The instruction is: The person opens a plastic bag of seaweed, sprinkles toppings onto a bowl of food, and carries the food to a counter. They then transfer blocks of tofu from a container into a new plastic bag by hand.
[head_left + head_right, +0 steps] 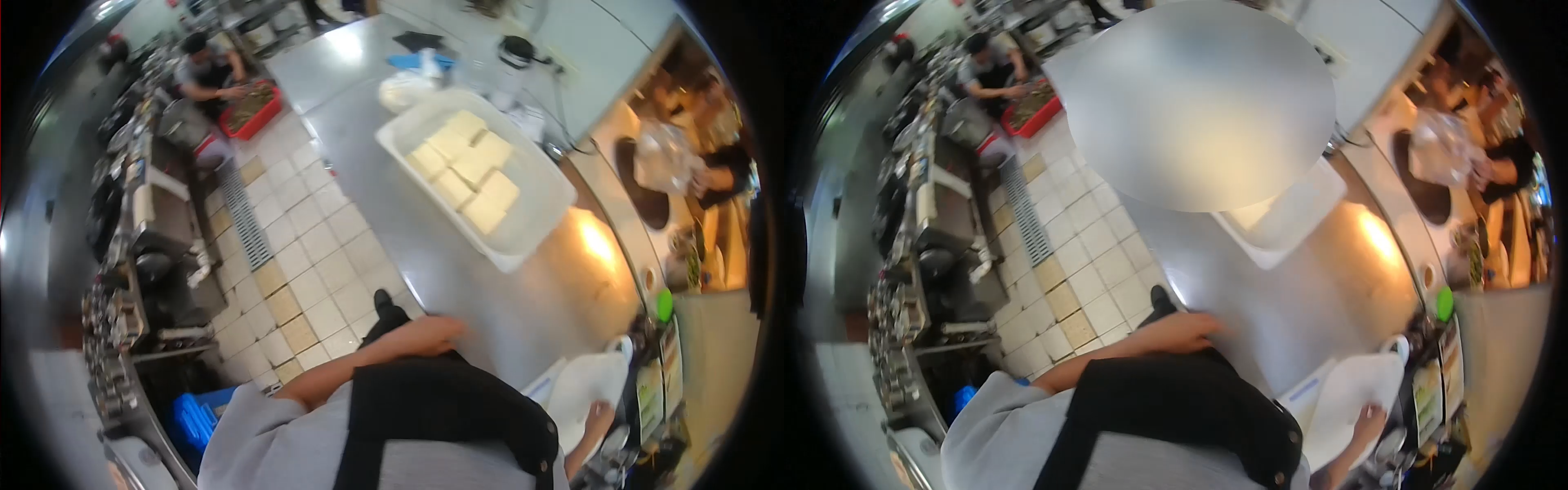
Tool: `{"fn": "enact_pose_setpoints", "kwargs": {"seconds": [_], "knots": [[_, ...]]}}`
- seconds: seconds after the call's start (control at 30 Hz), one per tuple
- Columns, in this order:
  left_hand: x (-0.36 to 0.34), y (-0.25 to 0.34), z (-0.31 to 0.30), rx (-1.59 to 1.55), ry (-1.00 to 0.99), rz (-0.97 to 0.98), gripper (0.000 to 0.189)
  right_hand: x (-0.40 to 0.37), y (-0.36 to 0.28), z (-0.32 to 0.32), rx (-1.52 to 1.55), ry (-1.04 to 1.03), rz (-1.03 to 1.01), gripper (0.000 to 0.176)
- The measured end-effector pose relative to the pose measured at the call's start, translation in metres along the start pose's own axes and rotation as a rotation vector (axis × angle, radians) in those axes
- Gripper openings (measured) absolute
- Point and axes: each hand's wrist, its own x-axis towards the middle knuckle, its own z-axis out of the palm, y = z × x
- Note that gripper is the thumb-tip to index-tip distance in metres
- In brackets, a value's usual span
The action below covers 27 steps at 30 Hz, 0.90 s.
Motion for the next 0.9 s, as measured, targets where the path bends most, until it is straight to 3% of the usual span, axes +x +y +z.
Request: {"fn": "enact_pose_setpoints", "kwargs": {"seconds": [0.03,0.13,0.2,0.23,0.33,0.4,0.43,0.5,0.53,0.6,0.63,0.67,0.7,0.77,0.87,0.9], "knots": [[-0.003,-0.002,0.004,0.069,0.037,-0.073,0.025,0.023,-0.015,-0.008,0.093,0.031,0.106,0.016],[-0.014,-0.008,-0.004,0.192,0.144,-0.146,0.013,0.099,-0.101,-0.049,0.33,0.223,0.104,0.024],[-0.023,0.007,-0.022,0.117,0.193,-0.105,0.011,0.146,-0.154,-0.076,0.464,0.285,-0.061,0.03],[-0.025,0.01,-0.028,0.112,0.187,-0.092,0.011,0.173,-0.166,-0.071,0.545,0.326,-0.062,0.022],[-0.032,0.019,-0.037,0.113,0.302,-0.196,0.013,0.253,-0.201,-0.065,0.79,0.39,-0.275,0.041],[-0.034,0.027,-0.044,0.064,0.372,-0.402,0.015,0.31,-0.209,-0.052,0.779,0.447,0.03,0.058],[-0.035,0.028,-0.043,0.069,0.442,-0.43,0.017,0.313,-0.224,-0.066,0.786,0.429,-0.002,0.058],[-0.038,0.027,-0.039,0.064,0.493,-0.474,0.015,0.317,-0.248,-0.1,1.476,0.118,0.494,0.079],[-0.042,0.025,-0.036,0.075,0.518,-0.492,0.014,0.321,-0.258,-0.101,1.479,0.085,0.467,0.079],[-0.045,0.022,-0.028,0.095,0.527,-0.502,0.014,0.328,-0.258,-0.1,1.807,0.223,0.649,0.073],[-0.043,0.021,-0.023,0.114,0.502,-0.476,0.014,0.334,-0.251,-0.092,1.848,0.339,0.752,0.056],[-0.041,0.022,-0.019,0.11,0.478,-0.457,0.014,0.349,-0.229,-0.059,1.834,0.367,0.771,0.056],[-0.039,0.022,-0.015,0.075,0.482,-0.437,0.013,0.372,-0.193,-0.011,1.967,0.402,0.67,0.047],[-0.034,0.02,-0.011,0.037,0.455,-0.385,0.011,0.37,-0.168,0.002,2.029,0.505,0.595,0.031],[-0.03,0.021,-0.01,-0.003,0.449,-0.301,0.009,0.295,-0.208,-0.037,1.978,0.545,0.537,0.007],[-0.028,0.022,-0.013,-0.026,0.423,-0.296,0.009,0.273,-0.217,-0.043,1.929,0.588,0.6,0.01]]}}
